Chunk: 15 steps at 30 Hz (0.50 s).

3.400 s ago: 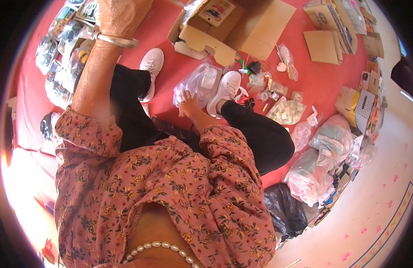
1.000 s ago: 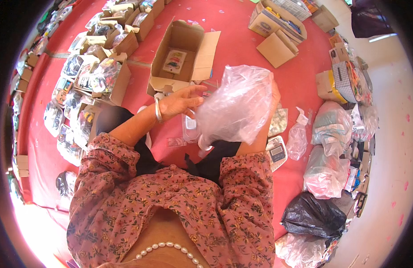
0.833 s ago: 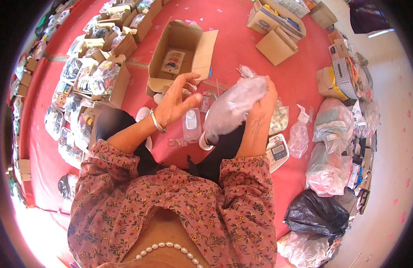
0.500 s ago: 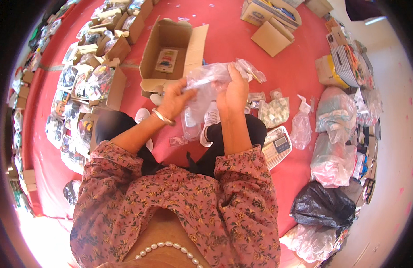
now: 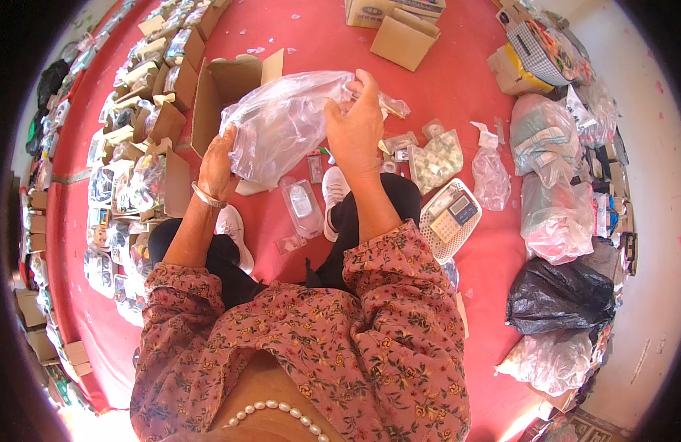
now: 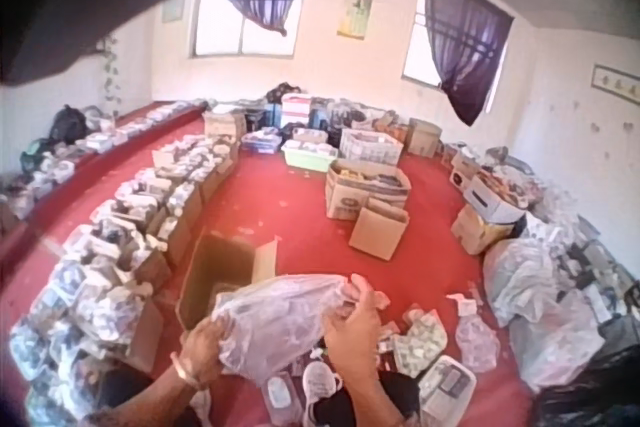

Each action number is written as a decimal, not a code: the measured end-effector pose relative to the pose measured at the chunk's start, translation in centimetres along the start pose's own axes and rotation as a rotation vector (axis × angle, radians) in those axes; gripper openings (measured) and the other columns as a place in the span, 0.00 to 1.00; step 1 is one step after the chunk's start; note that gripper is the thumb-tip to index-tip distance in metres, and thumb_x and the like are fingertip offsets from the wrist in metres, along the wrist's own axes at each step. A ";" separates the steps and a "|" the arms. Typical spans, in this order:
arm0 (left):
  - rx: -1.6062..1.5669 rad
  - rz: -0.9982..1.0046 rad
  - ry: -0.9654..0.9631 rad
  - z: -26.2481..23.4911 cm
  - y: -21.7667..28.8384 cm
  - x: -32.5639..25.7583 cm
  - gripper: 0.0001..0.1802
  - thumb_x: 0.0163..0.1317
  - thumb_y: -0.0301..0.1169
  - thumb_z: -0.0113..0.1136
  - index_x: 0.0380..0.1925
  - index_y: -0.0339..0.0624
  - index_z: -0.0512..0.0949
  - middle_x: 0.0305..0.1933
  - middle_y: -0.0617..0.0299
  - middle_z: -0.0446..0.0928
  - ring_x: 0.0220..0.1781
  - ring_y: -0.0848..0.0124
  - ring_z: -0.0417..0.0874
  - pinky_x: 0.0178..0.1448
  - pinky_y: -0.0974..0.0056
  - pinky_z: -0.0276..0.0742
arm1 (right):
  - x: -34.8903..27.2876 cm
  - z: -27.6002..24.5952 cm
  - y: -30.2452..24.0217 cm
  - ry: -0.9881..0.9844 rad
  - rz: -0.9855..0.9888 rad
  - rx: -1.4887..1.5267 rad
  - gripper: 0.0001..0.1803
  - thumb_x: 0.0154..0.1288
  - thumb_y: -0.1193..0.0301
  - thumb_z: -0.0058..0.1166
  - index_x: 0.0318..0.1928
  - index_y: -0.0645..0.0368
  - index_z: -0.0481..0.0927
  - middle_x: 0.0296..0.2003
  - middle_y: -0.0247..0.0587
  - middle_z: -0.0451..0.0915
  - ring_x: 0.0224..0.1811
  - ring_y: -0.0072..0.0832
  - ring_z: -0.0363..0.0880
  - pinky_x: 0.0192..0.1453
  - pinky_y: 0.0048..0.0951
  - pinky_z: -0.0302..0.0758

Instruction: The person sits on the floor and assembles a small cardboard box. They then pick up various small items, including a hairbrush and packaged goods, from the surrounding floor and place them into the box. The person also handles plastic bags and other small objects during the packing process.

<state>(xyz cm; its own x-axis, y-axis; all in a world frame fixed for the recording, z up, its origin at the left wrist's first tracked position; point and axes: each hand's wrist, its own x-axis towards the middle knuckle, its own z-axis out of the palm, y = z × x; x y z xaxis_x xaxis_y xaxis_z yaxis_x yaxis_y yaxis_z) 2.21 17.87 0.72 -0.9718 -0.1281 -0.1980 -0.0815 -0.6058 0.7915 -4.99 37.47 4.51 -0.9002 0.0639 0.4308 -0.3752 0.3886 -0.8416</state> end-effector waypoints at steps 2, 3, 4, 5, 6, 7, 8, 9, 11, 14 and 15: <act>0.030 0.001 -0.021 0.1 0.2 -0.3 0.16 0.65 0.39 0.44 0.43 0.38 0.71 0.38 0.64 0.75 0.38 0.73 0.76 0.45 0.66 0.74 | -0.4 -0.1 -0.5 -0.057 -0.019 -0.105 0.29 0.47 0.67 0.60 0.50 0.63 0.66 0.38 0.48 0.77 0.36 0.36 0.77 0.40 0.33 0.71; 0.037 0.006 -0.031 0.2 0.3 -0.4 0.16 0.65 0.40 0.44 0.43 0.38 0.71 0.38 0.63 0.75 0.38 0.73 0.76 0.45 0.66 0.73 | -0.4 0.0 -0.6 -0.086 -0.028 -0.157 0.29 0.47 0.65 0.62 0.48 0.63 0.67 0.36 0.46 0.78 0.35 0.37 0.77 0.39 0.34 0.71; 0.045 0.012 -0.040 0.2 0.4 -0.6 0.17 0.65 0.40 0.45 0.43 0.38 0.71 0.38 0.63 0.75 0.38 0.73 0.76 0.45 0.66 0.73 | -0.7 0.3 -0.5 -0.075 -0.031 -0.166 0.25 0.45 0.59 0.63 0.41 0.61 0.72 0.29 0.45 0.78 0.32 0.40 0.77 0.37 0.36 0.71; 0.056 0.007 -0.074 0.0 0.6 -0.6 0.17 0.65 0.41 0.45 0.42 0.38 0.72 0.38 0.63 0.75 0.38 0.73 0.76 0.45 0.66 0.73 | -0.9 0.4 -0.6 -0.141 -0.040 -0.163 0.23 0.45 0.58 0.62 0.38 0.60 0.73 0.28 0.44 0.78 0.31 0.40 0.77 0.37 0.36 0.71; 0.066 0.003 -0.108 -0.3 0.7 -0.6 0.17 0.65 0.42 0.45 0.42 0.38 0.72 0.38 0.63 0.75 0.39 0.73 0.76 0.45 0.66 0.73 | -1.4 0.5 -0.8 -0.207 -0.049 -0.159 0.22 0.45 0.58 0.62 0.35 0.60 0.74 0.27 0.44 0.78 0.30 0.41 0.77 0.36 0.37 0.71; 0.077 0.001 -0.139 -0.5 0.9 -0.7 0.18 0.64 0.42 0.45 0.42 0.39 0.72 0.38 0.63 0.75 0.39 0.73 0.76 0.45 0.66 0.73 | -1.6 0.7 -1.1 -0.274 -0.060 -0.154 0.21 0.45 0.57 0.62 0.32 0.60 0.75 0.27 0.44 0.78 0.29 0.41 0.77 0.35 0.37 0.71; 0.055 -0.011 -0.151 -0.6 0.8 -0.5 0.18 0.64 0.43 0.46 0.42 0.38 0.72 0.38 0.62 0.75 0.39 0.72 0.76 0.45 0.66 0.73 | -2.0 1.5 -0.8 -0.257 -0.195 -0.092 0.19 0.47 0.56 0.60 0.27 0.60 0.76 0.23 0.42 0.77 0.28 0.40 0.77 0.32 0.38 0.70; 0.034 -0.022 -0.164 -0.6 0.5 -0.3 0.18 0.64 0.43 0.46 0.41 0.38 0.72 0.37 0.62 0.75 0.38 0.72 0.76 0.45 0.65 0.73 | -2.3 2.2 -0.2 -0.278 -0.228 -0.112 0.18 0.47 0.56 0.60 0.27 0.60 0.76 0.23 0.42 0.77 0.27 0.41 0.76 0.32 0.38 0.70; 0.000 -0.040 -0.141 -0.5 0.5 -0.4 0.19 0.63 0.43 0.47 0.41 0.39 0.73 0.36 0.63 0.76 0.37 0.72 0.76 0.44 0.65 0.73 | -2.9 3.4 0.8 -0.322 -0.290 -0.153 0.18 0.48 0.58 0.59 0.27 0.61 0.76 0.22 0.42 0.76 0.25 0.42 0.76 0.30 0.40 0.69; -0.072 -0.030 -0.154 -2.0 1.3 -0.3 0.17 0.62 0.43 0.49 0.40 0.40 0.73 0.34 0.65 0.76 0.35 0.73 0.77 0.41 0.67 0.74 | -1.2 1.6 0.2 -0.420 0.079 0.248 0.06 0.57 0.71 0.53 0.29 0.62 0.76 0.20 0.35 0.75 0.18 0.23 0.71 0.22 0.23 0.66; -0.125 -0.051 -0.249 -3.7 1.8 0.1 0.15 0.62 0.41 0.50 0.40 0.41 0.72 0.33 0.66 0.76 0.34 0.74 0.77 0.40 0.68 0.74 | -0.4 0.8 -0.4 -0.456 0.298 0.467 0.05 0.58 0.72 0.52 0.29 0.61 0.76 0.19 0.33 0.75 0.17 0.20 0.70 0.21 0.21 0.64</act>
<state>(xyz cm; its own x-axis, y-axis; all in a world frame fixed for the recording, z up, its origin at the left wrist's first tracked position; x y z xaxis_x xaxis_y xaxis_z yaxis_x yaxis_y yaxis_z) 2.77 13.84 -0.01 -0.9928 0.0926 -0.0758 -0.1191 -0.7004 0.7037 -4.64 36.59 4.45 -0.9436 -0.3241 0.0679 -0.0630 -0.0256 -0.9977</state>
